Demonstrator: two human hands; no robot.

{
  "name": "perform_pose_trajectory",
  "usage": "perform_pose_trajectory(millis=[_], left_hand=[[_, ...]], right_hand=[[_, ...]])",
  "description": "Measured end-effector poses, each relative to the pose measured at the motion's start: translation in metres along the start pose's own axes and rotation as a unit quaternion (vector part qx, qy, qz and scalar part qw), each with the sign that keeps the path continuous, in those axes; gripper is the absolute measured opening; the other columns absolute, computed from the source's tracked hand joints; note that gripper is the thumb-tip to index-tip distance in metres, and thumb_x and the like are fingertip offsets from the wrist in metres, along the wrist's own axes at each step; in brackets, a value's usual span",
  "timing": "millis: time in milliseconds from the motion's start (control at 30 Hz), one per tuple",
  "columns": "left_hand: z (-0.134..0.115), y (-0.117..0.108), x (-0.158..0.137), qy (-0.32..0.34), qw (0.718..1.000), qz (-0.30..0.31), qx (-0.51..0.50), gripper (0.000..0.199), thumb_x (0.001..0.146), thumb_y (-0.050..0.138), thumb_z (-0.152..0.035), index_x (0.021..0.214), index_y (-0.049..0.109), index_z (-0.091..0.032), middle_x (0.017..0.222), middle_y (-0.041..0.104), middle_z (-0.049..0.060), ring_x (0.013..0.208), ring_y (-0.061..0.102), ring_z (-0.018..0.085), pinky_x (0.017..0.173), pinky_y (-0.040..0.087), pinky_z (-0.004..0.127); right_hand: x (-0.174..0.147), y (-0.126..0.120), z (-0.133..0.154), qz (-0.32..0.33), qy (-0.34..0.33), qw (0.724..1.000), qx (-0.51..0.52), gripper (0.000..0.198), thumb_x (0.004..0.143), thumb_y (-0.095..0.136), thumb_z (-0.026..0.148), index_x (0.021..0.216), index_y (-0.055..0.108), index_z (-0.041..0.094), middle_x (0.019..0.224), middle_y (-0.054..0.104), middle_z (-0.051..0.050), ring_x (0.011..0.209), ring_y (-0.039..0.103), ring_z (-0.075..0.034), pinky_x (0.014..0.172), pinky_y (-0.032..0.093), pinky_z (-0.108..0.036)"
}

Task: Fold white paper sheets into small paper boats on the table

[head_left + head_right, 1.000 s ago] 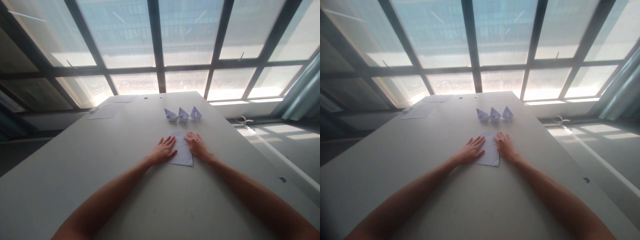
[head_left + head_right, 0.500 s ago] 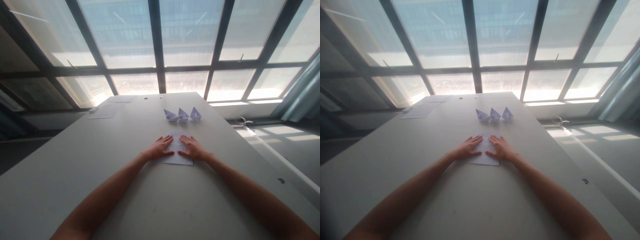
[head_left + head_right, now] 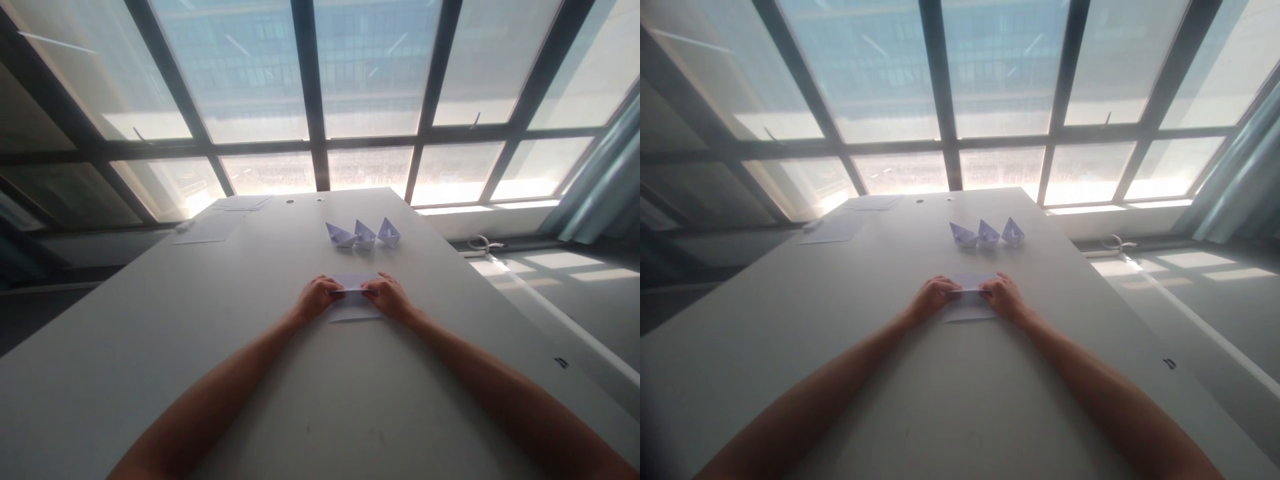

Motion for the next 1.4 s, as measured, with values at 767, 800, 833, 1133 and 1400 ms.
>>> perform_pose_trajectory(millis=[767, 800, 833, 1133, 1400], left_hand=[[-0.007, 0.012, -0.007, -0.096, 0.99, -0.106, -0.023, 0.048, 0.086, 0.053, -0.021, 0.134, 0.049, -0.018, 0.14, 0.047, 0.014, 0.117, 0.057, 0.025, 0.098, 0.048, 0.041], [-0.011, 0.016, -0.008, -0.071, 0.994, -0.073, 0.033, 0.052, 0.086, 0.052, -0.02, 0.138, 0.047, -0.019, 0.148, 0.04, 0.013, 0.131, 0.046, 0.026, 0.109, 0.039, 0.043], [-0.015, 0.02, -0.01, -0.044, 0.996, -0.031, 0.075, 0.054, 0.088, 0.05, -0.021, 0.142, 0.043, -0.019, 0.153, 0.034, 0.011, 0.14, 0.034, 0.026, 0.116, 0.028, 0.045], [-0.037, 0.036, -0.016, 0.023, 0.973, 0.156, 0.166, 0.063, 0.101, 0.024, -0.053, 0.156, 0.015, -0.022, 0.161, 0.017, 0.007, 0.149, 0.011, 0.023, 0.119, 0.007, 0.048], [-0.038, 0.035, -0.017, 0.01, 0.97, 0.169, 0.177, 0.07, 0.099, 0.02, -0.059, 0.157, 0.006, -0.022, 0.161, 0.013, 0.006, 0.149, 0.01, 0.022, 0.119, 0.002, 0.046]], right_hand=[[0.002, 0.01, -0.017, -0.129, 0.153, 0.957, 0.212, 0.064, 0.085, 0.051, 0.028, 0.145, 0.032, 0.016, 0.097, 0.068, -0.009, 0.08, 0.065, -0.021, 0.075, 0.053, -0.033], [0.001, 0.01, -0.016, -0.119, 0.161, 0.966, 0.165, 0.065, 0.085, 0.053, 0.027, 0.145, 0.033, 0.017, 0.1, 0.068, -0.01, 0.085, 0.066, -0.022, 0.079, 0.052, -0.034], [-0.001, 0.01, -0.014, -0.11, 0.167, 0.973, 0.114, 0.065, 0.085, 0.054, 0.027, 0.146, 0.034, 0.019, 0.105, 0.068, -0.011, 0.091, 0.065, -0.024, 0.083, 0.051, -0.036], [-0.008, 0.018, 0.025, 0.022, -0.009, 0.995, -0.099, 0.051, 0.095, 0.035, 0.021, 0.145, 0.041, 0.014, 0.152, 0.038, -0.012, 0.144, 0.026, -0.024, 0.118, 0.016, -0.043], [-0.007, 0.03, 0.018, 0.134, 0.019, 0.987, -0.089, 0.061, 0.099, 0.026, 0.041, 0.152, 0.026, 0.01, 0.158, 0.024, -0.01, 0.147, 0.018, -0.022, 0.119, 0.01, -0.045]])
Point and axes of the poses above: each hand's wrist, its own x-axis towards the middle knuckle, its own y-axis out of the palm, z = x × y, the point moved 4 cm from there along x, towards the middle knuckle
